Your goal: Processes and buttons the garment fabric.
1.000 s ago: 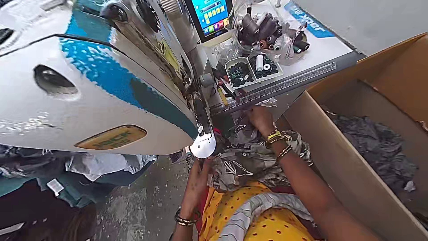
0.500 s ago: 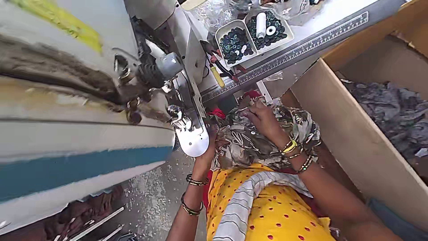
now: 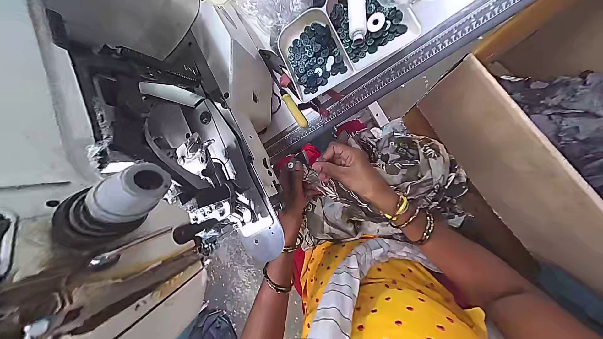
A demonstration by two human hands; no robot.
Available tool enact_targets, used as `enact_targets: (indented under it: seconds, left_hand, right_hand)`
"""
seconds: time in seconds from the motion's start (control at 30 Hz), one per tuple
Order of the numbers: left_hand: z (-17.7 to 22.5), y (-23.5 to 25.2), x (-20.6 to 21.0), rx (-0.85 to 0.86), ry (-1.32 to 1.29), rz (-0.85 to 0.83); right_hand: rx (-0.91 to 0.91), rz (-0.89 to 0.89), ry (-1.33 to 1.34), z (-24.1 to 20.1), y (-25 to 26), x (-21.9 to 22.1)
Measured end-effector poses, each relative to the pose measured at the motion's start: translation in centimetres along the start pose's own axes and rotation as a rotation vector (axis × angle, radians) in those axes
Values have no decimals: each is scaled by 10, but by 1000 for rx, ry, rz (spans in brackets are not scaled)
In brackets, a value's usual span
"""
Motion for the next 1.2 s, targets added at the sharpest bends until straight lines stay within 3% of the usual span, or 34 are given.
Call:
enact_targets:
  seconds: [0.23, 0.5, 0.57, 0.7, 0.9, 1.2]
  left_hand:
    - [-3, 11, -6, -46, 52, 24]
    - [2, 9, -5, 22, 151, 39]
    - [3, 5, -4, 45, 152, 22]
    - [0, 2, -4, 48, 138, 13]
    - [2, -1, -8, 117, 149, 21]
    - [6, -4, -7, 132, 154, 8]
  right_hand:
    - [-6, -115, -214, 12, 5, 4]
    - [-323, -164, -742, 6, 0, 12]
    - [-318, -223, -749, 7, 2, 10]
    - [-138, -373, -626, 3, 8, 2]
    - [-308, -210, -614, 8, 2, 8]
    - [-379, -162, -676, 15, 1, 14]
Point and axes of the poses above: each hand's wrist, its own y-axis towards the middle knuckle, its own x-axis out of the palm, z = x × y, the point moved 2 cm from there along y, towards the middle knuckle, and after that the axes turned 3 degrees about -z, right-handed, at the moved point
